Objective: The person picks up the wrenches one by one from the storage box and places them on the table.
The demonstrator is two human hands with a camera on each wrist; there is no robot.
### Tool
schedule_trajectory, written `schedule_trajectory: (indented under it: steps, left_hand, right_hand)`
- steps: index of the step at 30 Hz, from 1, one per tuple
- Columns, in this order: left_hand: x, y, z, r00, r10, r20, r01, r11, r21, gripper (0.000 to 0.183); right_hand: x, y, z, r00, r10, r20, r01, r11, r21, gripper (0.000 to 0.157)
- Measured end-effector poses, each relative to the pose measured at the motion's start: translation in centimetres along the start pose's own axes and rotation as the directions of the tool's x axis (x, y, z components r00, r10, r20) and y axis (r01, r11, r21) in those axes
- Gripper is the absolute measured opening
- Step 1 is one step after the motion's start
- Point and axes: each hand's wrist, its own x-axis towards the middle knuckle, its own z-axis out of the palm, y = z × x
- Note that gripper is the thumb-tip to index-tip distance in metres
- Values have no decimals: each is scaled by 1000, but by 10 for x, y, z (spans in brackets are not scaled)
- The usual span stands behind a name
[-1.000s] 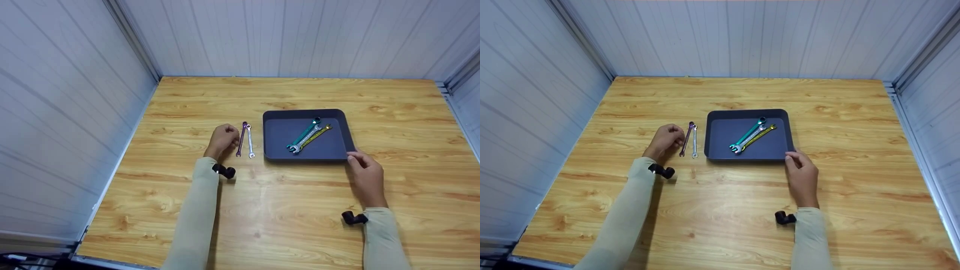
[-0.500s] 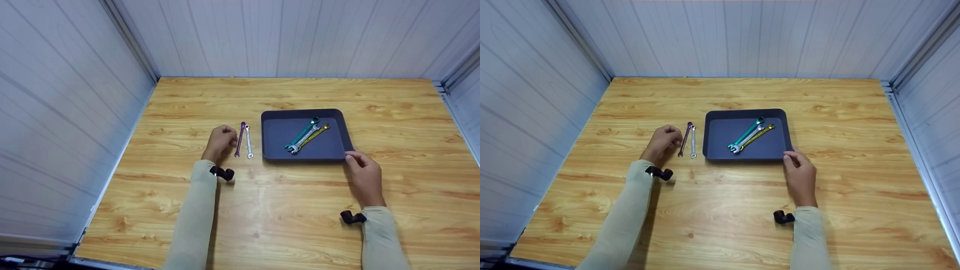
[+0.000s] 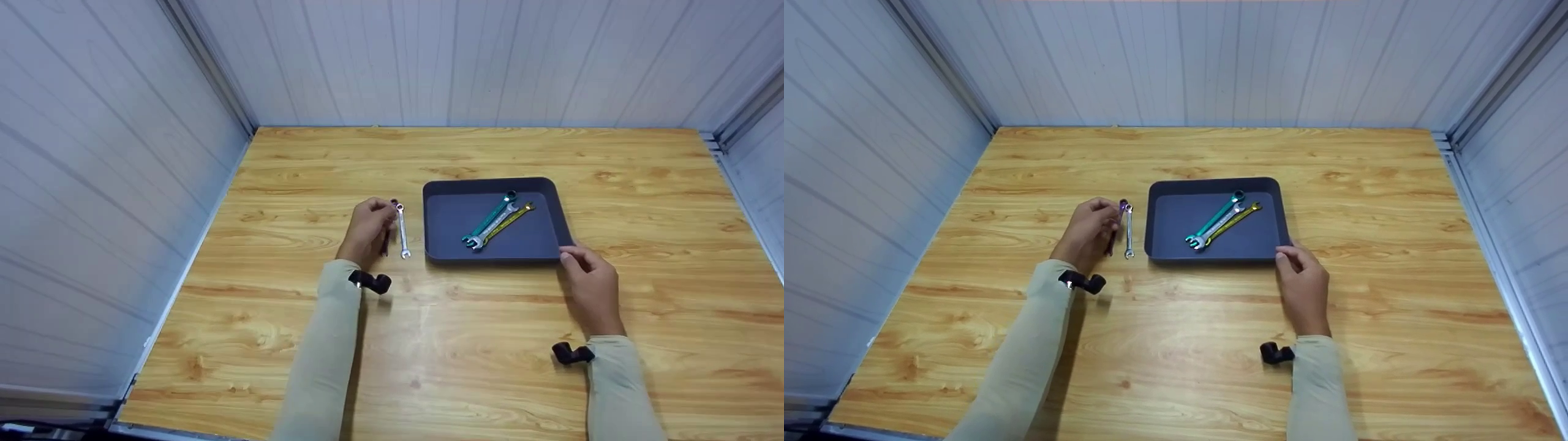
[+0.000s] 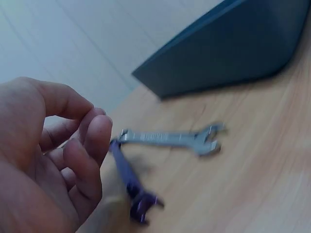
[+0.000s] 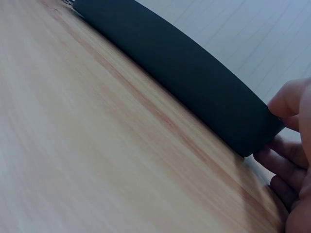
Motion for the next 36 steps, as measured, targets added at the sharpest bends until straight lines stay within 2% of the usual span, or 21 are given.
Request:
schedule_trajectory:
  steps: [3, 6, 11, 17, 21, 26, 32, 36]
  left_hand:
    - [-2, 6, 11, 999, -5, 34, 6, 999, -51, 4]
    - [-5, 11, 19, 998, 2, 59, -2, 1000, -2, 4]
    - [-6, 15, 26, 993, 70, 98, -81, 990, 116, 4]
    - [-5, 16, 38, 982, 84, 167, -103, 989, 107, 11]
    - [-6, 18, 49, 979, 79, 189, -101, 989, 108, 7]
    - [-6, 21, 62, 977, 23, 212, -49, 992, 119, 9]
    - [-6, 26, 71, 946, -103, 308, 58, 987, 152, 15]
    - [-4, 28, 78, 936, -134, 324, 85, 983, 162, 16]
  right_hand:
    - [0, -1, 0, 1000, -3, 12, 3, 1000, -8, 39]
    - [0, -1, 0, 1000, 0, 16, 0, 1000, -1, 38]
    - [2, 0, 1, 1000, 2, 13, -2, 1000, 9, 36]
    - [2, -1, 1, 1000, 4, 4, -4, 1000, 14, 37]
    - [0, -2, 0, 1000, 11, 6, -12, 1000, 6, 38]
    - [-1, 1, 0, 1000, 16, 5, -16, 1000, 11, 39]
    - [1, 3, 1, 1000, -10, 2, 10, 1000, 28, 37]
    - [1, 2, 1, 1000, -7, -6, 7, 1000, 22, 37]
